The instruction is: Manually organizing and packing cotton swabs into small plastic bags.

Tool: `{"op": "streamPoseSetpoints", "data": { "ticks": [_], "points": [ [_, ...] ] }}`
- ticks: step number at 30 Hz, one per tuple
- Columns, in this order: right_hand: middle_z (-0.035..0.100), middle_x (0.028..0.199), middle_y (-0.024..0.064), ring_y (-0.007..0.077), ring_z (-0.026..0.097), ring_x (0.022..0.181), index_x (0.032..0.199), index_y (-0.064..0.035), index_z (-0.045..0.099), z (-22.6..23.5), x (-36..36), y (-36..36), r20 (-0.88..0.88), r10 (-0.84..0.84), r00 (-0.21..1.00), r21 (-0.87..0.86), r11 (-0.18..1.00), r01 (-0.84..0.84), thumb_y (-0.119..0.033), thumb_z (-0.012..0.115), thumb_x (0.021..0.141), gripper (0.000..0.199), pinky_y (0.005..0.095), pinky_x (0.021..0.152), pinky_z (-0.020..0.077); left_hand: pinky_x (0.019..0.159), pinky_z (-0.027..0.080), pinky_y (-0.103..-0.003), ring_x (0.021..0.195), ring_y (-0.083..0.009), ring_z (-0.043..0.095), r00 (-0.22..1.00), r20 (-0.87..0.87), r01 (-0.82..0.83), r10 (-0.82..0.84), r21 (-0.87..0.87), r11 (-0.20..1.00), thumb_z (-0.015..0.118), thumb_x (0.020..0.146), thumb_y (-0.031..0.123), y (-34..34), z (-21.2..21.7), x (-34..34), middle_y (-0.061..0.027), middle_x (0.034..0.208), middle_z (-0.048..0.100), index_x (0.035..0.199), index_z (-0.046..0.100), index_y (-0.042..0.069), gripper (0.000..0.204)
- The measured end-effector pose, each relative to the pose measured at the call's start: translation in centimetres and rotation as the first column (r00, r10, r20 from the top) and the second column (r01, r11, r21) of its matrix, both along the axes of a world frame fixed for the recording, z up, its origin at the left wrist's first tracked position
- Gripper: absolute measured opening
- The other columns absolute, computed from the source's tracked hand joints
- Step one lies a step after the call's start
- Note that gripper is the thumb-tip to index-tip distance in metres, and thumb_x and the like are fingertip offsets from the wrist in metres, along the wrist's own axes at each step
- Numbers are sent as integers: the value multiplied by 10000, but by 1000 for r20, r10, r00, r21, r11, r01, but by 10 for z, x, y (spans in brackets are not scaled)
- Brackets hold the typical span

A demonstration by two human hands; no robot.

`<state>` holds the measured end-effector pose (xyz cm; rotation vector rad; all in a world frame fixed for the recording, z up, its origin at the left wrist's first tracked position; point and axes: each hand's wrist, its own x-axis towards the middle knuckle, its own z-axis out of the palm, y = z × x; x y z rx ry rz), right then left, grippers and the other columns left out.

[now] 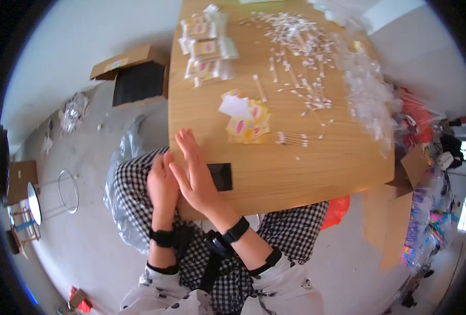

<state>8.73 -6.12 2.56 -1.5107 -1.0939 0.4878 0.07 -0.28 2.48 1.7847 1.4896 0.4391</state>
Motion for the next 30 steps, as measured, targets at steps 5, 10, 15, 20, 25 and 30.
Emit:
{"op": "streamPoseSetpoints", "data": {
  "ticks": [5, 10, 15, 20, 25, 30],
  "points": [
    [375, 1434, 184, 365, 300, 1363, 1388, -1, 348, 13, 83, -67, 372, -219, 902, -92, 958, 270, -90, 561, 899, 541, 448, 1123, 234, 914, 378, -414, 1022, -323, 509, 978, 69, 124, -195, 557, 821, 564, 868, 50, -22, 25, 1, -153, 1087, 558, 1107, 517, -13, 252],
    [521, 1294, 154, 339, 433, 1265, 1272, -32, 491, 10, 166, -133, 681, -91, 726, -284, 882, 377, -55, 614, 831, 458, 458, 1072, 319, 988, 405, -422, 1175, -335, 508, 713, 83, 576, -697, 497, 649, 609, 800, 30, -83, 26, 73, -171, 1265, 529, 1252, 493, 3, 467],
    [617, 1081, 129, 320, 554, 1030, 1122, -57, 592, 3, 165, -156, 552, -25, 834, -243, 951, 189, -25, 636, 771, 356, 436, 921, 420, 1066, 349, -435, 1274, -303, 446, 613, -86, 688, -786, 548, 476, 599, 833, 121, -98, 6, 122, -141, 1321, 513, 1303, 458, 0, 505],
    [610, 1098, 131, 312, 548, 1048, 1085, -52, 614, 27, 210, -153, 540, -270, 797, -146, 902, 405, -17, 637, 754, 333, 419, 932, 413, 1050, 371, -460, 1191, -300, 500, 588, -92, 711, -804, 532, 460, 633, 789, 97, -97, 0, 117, -131, 1219, 556, 1248, 511, 13, 482],
    [616, 866, 57, 254, 558, 896, 812, -89, 636, 24, 254, -151, 797, -17, 604, -230, 916, 329, -38, 630, 755, 76, 384, 815, 424, 932, 442, -429, 1085, -278, 540, 575, -121, 708, -809, 569, 418, 673, 755, 106, -101, -7, 121, -102, 1081, 581, 1060, 608, 40, 318],
    [608, 763, 49, 252, 565, 846, 759, -101, 617, 16, 212, -126, 680, 141, 720, -342, 929, 142, -97, 668, 747, 53, 393, 787, 424, 917, 439, -410, 1097, -279, 540, 622, -138, 653, -771, 635, 413, 681, 753, 117, -101, -7, 119, -101, 1118, 574, 990, 603, 61, 256]
  ]
}}
